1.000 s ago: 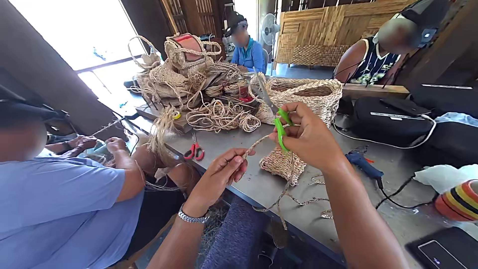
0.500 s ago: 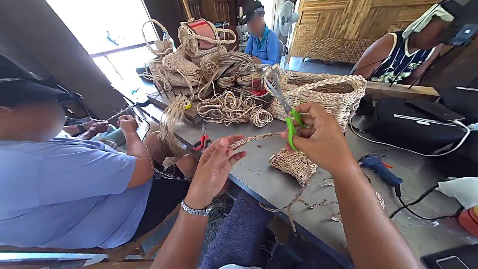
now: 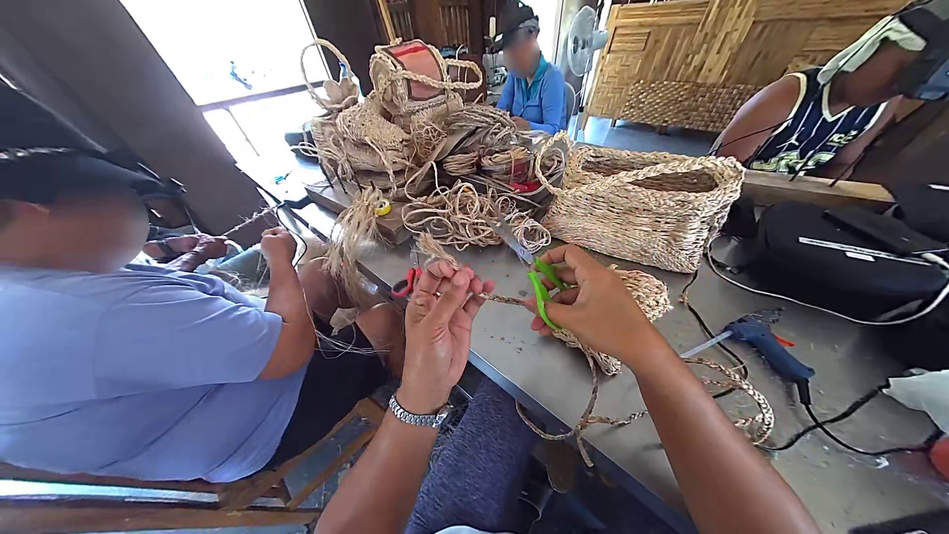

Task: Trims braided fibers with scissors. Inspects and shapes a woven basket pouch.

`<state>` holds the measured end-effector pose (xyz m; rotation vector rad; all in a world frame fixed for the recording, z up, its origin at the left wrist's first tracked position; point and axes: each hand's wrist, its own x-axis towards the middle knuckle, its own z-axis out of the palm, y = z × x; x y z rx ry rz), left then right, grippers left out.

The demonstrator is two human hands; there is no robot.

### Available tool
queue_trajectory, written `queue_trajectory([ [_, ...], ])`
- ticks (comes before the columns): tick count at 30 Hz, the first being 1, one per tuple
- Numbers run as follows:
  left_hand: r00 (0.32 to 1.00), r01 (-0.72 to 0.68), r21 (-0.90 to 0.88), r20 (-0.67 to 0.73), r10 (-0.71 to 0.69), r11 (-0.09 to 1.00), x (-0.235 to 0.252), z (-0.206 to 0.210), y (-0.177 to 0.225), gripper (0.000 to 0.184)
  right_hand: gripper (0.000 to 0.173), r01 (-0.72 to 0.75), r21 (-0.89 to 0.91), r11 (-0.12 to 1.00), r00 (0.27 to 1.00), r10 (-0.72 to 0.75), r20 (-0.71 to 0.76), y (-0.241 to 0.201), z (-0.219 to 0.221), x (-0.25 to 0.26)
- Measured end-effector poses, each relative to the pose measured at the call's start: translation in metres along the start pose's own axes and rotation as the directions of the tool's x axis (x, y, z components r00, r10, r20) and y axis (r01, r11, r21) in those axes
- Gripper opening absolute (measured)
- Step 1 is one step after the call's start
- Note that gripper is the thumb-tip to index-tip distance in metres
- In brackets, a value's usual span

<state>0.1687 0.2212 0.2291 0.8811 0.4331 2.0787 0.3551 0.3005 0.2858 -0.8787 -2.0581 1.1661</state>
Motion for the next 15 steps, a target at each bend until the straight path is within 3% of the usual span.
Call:
queue_trajectory([
  [5, 0.997, 0.029, 0.123, -0.081, -0.019, 0.992, -0.001, -0.007, 0.006, 0.015, 0.053, 0.077, -0.191, 0.979, 0.994, -0.06, 0.092, 0.008, -0.01, 0.001],
  [10, 0.996, 0.074, 0.288, -0.073, -0.055, 0.955, -0.006, -0.016, 0.014, 0.021, 0.061, 0.132, -0.241, 0.962, 0.981, -0.092, 0.17, 0.014, -0.015, 0.004],
  [15, 0.997, 0.078, 0.364, -0.039, -0.068, 0.928, -0.013, -0.034, 0.015, 0.017, 0.062, 0.143, -0.383, 0.913, 0.926, 0.013, 0.377, 0.016, -0.011, 0.004],
])
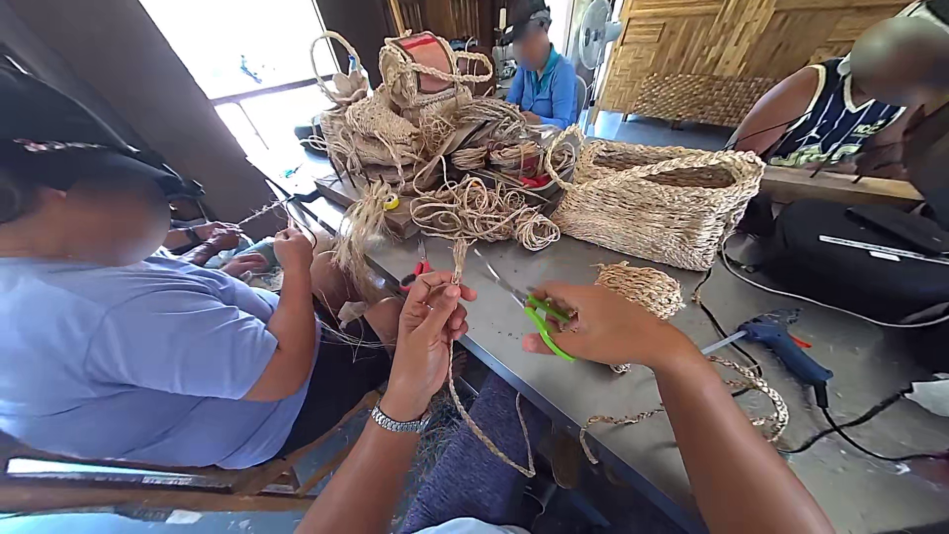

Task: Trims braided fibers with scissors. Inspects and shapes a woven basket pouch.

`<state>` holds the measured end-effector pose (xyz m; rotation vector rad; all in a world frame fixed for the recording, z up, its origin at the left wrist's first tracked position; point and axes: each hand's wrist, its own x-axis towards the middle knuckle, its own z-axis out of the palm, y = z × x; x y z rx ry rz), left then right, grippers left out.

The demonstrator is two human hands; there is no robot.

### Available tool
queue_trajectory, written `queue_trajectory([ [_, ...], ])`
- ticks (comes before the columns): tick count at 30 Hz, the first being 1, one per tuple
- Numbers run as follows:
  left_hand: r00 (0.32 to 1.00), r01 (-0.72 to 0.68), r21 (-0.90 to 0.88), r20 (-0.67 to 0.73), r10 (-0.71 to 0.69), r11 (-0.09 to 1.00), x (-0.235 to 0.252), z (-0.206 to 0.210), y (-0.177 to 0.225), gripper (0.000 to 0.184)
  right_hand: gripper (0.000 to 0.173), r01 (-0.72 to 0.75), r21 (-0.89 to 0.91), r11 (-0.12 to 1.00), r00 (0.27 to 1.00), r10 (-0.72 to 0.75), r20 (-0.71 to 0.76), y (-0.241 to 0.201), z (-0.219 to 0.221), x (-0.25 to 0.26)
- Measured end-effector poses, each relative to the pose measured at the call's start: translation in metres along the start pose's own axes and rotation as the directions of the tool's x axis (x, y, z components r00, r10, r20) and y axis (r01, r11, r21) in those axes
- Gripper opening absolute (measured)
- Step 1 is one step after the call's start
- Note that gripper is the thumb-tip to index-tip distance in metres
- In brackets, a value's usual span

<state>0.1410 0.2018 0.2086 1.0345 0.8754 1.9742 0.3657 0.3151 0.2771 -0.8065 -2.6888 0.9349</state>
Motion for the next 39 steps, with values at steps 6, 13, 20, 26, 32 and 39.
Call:
queue_trajectory([
  [6, 0.999, 0.004, 0.063, 0.033, -0.007, 0.998, -0.01, -0.008, -0.001, 0.017, 0.059, 0.035, -0.01, 0.999, 0.996, -0.034, 0.078, -0.007, 0.015, 0.007],
  [13, 0.996, 0.02, 0.167, 0.086, -0.035, 0.986, -0.018, -0.015, 0.0, 0.014, 0.06, 0.091, 0.01, 0.996, 0.992, -0.092, 0.083, -0.012, 0.028, 0.01],
  [20, 0.991, 0.122, 0.146, 0.046, -0.13, 0.982, -0.03, -0.03, 0.004, 0.015, 0.066, 0.13, 0.039, 0.991, 0.979, -0.134, 0.152, -0.014, 0.047, 0.018],
  [26, 0.989, 0.148, 0.174, -0.002, -0.15, 0.974, -0.032, -0.044, 0.005, 0.016, 0.059, 0.181, 0.089, 0.979, 0.967, -0.194, 0.162, -0.016, 0.067, 0.025],
  [32, 0.987, 0.16, 0.164, -0.029, -0.158, 0.973, -0.034, -0.051, 0.004, 0.017, 0.054, 0.194, 0.082, 0.977, 0.959, -0.207, 0.192, -0.013, 0.067, 0.027],
  [39, 0.977, 0.211, 0.186, -0.004, -0.214, 0.96, -0.047, -0.054, 0.002, 0.014, 0.061, 0.151, 0.126, 0.98, 0.952, -0.179, 0.25, -0.011, 0.079, 0.03],
])
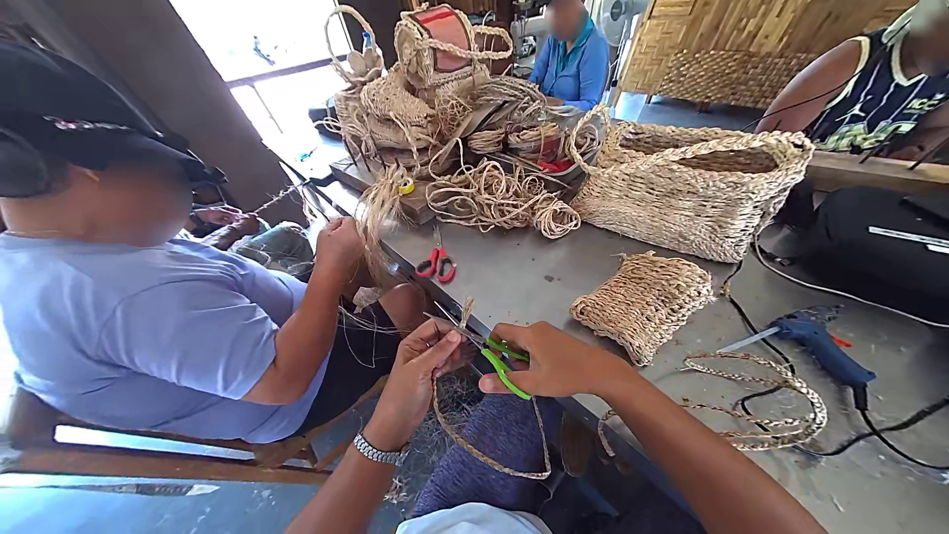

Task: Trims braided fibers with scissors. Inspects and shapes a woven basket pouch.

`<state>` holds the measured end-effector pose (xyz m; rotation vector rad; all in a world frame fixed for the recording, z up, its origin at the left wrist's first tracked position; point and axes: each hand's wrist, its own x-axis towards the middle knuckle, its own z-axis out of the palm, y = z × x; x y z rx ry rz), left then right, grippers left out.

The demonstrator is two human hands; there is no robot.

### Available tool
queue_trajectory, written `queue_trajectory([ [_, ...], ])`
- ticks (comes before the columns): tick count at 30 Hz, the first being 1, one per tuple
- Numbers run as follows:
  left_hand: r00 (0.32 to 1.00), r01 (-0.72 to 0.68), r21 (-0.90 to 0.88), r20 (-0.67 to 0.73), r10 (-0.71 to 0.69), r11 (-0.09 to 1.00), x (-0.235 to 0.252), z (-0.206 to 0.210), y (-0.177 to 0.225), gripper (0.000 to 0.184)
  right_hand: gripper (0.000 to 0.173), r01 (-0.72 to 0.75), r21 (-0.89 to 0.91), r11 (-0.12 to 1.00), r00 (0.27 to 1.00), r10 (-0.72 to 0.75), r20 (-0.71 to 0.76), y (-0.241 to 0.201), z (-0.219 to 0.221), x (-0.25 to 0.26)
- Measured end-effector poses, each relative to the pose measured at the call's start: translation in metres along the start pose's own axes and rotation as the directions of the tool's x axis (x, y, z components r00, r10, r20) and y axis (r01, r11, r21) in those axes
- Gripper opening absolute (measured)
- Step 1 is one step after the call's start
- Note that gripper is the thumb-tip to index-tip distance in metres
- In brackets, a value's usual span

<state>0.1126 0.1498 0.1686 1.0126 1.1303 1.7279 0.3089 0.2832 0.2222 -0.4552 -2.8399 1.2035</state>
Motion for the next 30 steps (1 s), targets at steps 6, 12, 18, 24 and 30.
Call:
queue_trajectory([
  [6, 0.999, 0.036, -0.019, -0.033, -0.037, 0.999, -0.003, -0.008, -0.004, 0.016, 0.059, 0.014, -0.041, 0.999, 0.999, -0.012, 0.032, 0.001, 0.004, 0.003],
  [12, 0.999, 0.018, -0.03, -0.045, -0.019, 0.999, -0.005, -0.008, -0.005, 0.016, 0.055, -0.002, -0.089, 0.996, 0.997, 0.009, 0.079, -0.002, -0.001, 0.0],
  [18, 0.998, 0.037, 0.015, 0.057, -0.037, 0.999, -0.002, 0.0, -0.016, 0.018, 0.051, -0.098, -0.122, 0.988, 0.991, 0.086, -0.105, -0.022, -0.052, -0.047],
  [24, 0.986, 0.129, -0.12, 0.12, -0.115, 0.984, 0.012, 0.029, -0.038, 0.025, 0.05, -0.467, -0.12, 0.876, 0.663, 0.258, -0.703, 0.026, -0.141, -0.148],
  [30, 0.97, 0.08, -0.102, 0.237, -0.054, 0.992, 0.04, 0.079, -0.048, 0.026, 0.06, -0.741, 0.254, 0.622, 0.262, 0.616, -0.743, 0.102, -0.166, -0.214],
])
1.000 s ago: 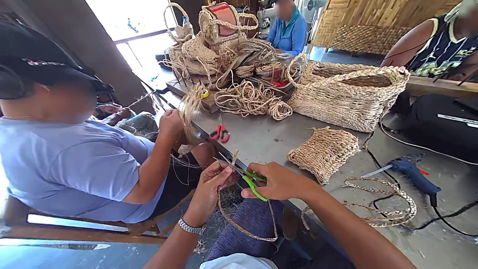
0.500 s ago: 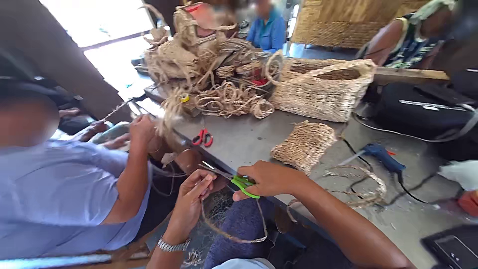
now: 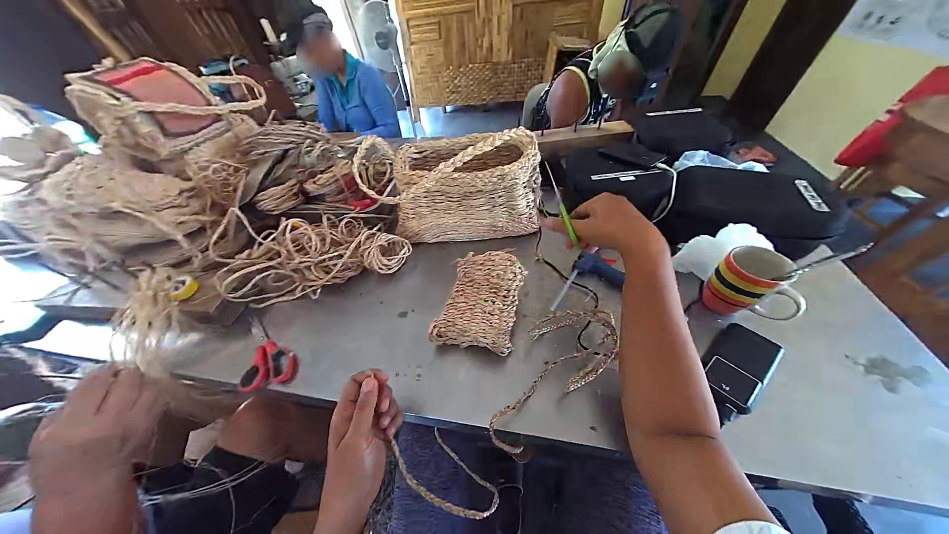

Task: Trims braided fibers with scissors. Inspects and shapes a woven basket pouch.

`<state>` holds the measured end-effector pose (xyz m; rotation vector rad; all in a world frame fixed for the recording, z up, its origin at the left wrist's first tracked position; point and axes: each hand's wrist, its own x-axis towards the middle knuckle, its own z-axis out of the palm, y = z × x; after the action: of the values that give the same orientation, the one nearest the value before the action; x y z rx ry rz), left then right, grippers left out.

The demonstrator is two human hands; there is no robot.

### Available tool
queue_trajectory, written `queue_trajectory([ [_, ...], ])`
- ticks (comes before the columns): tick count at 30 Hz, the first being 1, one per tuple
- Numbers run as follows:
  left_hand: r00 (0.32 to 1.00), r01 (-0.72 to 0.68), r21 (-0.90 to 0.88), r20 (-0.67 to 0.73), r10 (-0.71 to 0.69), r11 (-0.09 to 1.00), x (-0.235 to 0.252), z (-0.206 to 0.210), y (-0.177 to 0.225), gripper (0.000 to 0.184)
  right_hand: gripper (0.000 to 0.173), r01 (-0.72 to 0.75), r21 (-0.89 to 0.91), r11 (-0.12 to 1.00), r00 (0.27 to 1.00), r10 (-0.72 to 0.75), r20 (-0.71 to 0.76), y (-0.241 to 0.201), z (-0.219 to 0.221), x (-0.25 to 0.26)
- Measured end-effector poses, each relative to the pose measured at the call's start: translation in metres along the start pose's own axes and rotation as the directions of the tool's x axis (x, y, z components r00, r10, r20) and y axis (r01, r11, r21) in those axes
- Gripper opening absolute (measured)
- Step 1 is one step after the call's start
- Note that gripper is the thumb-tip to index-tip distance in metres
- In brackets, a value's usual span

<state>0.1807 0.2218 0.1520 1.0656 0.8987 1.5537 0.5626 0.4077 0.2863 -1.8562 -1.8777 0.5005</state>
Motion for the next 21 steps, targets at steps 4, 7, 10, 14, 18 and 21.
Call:
queue_trajectory([
  [4, 0.99, -0.121, 0.154, 0.095, 0.107, 0.981, 0.038, 0.022, -0.012, 0.025, 0.058, -0.023, -0.01, 1.0, 0.997, 0.024, 0.074, 0.008, 0.044, 0.026],
  [7, 0.984, -0.177, 0.38, 0.089, 0.154, 0.908, 0.062, 0.032, -0.023, 0.034, 0.053, 0.015, -0.028, 1.0, 0.996, -0.012, 0.087, 0.009, 0.085, 0.038],
  [10, 0.981, -0.19, 0.529, 0.07, 0.18, 0.827, 0.075, 0.035, -0.044, 0.046, 0.049, -0.016, -0.072, 0.997, 0.989, 0.027, 0.147, 0.006, 0.106, 0.04],
  [14, 0.972, -0.216, 0.543, 0.043, 0.23, 0.812, 0.079, 0.031, -0.061, 0.046, 0.024, 0.038, 0.044, 0.998, 0.953, -0.049, 0.3, 0.01, 0.104, 0.043],
  [18, 0.965, -0.228, 0.415, -0.024, 0.262, 0.881, 0.077, 0.028, -0.059, 0.031, 0.023, 0.139, 0.118, 0.983, 0.97, -0.159, 0.185, 0.012, 0.085, 0.044],
  [21, 0.955, -0.285, 0.334, 0.017, 0.297, 0.898, 0.071, 0.03, -0.048, 0.026, 0.03, 0.221, 0.263, 0.939, 0.975, -0.221, -0.033, -0.036, 0.05, 0.015],
])
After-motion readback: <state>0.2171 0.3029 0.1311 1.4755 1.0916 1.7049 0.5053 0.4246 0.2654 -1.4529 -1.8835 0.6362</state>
